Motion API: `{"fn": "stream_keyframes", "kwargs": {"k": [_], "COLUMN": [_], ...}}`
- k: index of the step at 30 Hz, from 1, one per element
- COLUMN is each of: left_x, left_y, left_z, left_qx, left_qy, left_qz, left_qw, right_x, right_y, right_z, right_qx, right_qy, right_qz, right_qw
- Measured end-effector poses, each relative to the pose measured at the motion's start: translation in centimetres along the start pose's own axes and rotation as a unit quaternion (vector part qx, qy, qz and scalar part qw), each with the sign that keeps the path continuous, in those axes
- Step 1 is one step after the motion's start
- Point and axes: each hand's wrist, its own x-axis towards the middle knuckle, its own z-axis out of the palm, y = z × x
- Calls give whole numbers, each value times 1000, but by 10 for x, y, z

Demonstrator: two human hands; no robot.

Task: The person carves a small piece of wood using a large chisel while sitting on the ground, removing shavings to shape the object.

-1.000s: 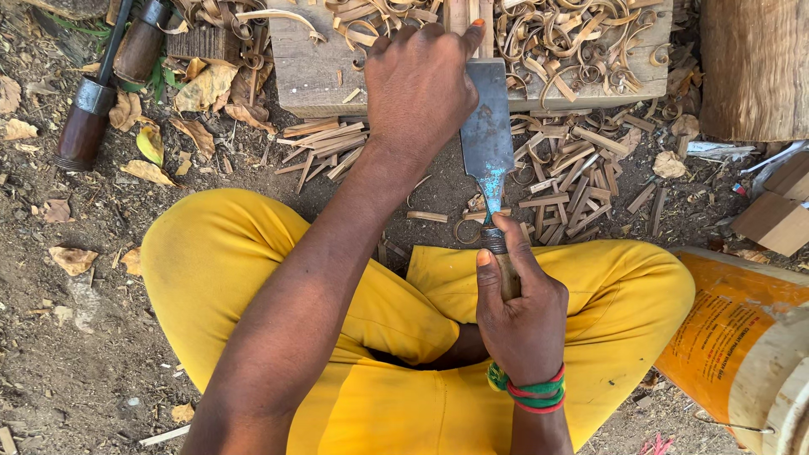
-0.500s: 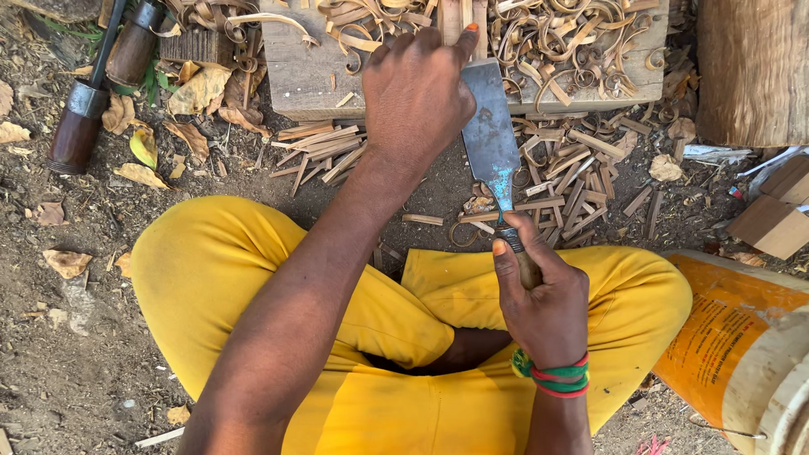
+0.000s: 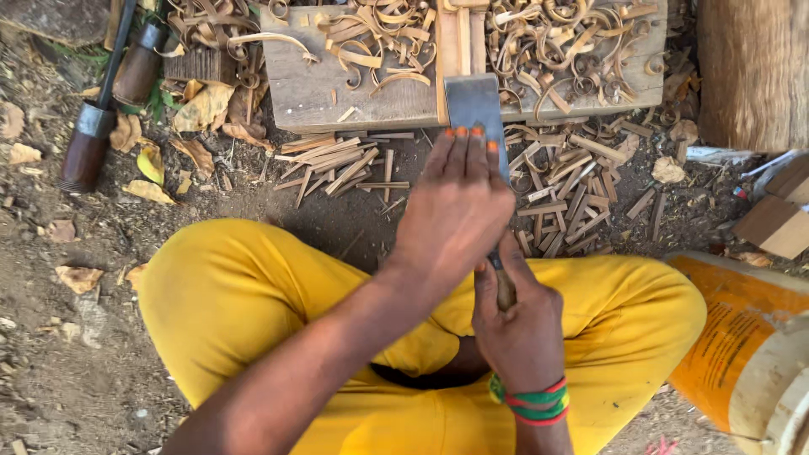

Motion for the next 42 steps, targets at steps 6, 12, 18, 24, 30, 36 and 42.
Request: {"fn": "stream_keyframes", "kwargs": {"k": [6, 12, 18, 24, 30, 36, 42], "left_x": [10, 42, 44, 18, 56, 73, 65], "left_y": [-15, -31, -40, -106, -115, -115, -117], "left_z": [13, 28, 13, 12, 24, 51, 27], "left_qx": [21, 15, -58, -213, -109, -128, -70], "left_qy": [5, 13, -34, 161, 152, 116, 38], "left_qz": [-6, -30, -3, -22, -14, -45, -197], "left_qw": [1000, 999, 998, 963, 982, 984, 977], "right_x": [13, 42, 40, 34, 15, 18, 7], "right_y": [-6, -5, -9, -7, -4, 10, 25], "right_z": [12, 25, 32, 35, 15, 0, -9], "right_qx": [-40, 13, 22, 30, 249, 276, 313], "right_qy": [-5, 44, 73, 72, -18, 14, -5], "right_qz": [32, -116, -140, -139, 63, 69, 147], "right_qw": [999, 992, 987, 987, 966, 958, 938]}}
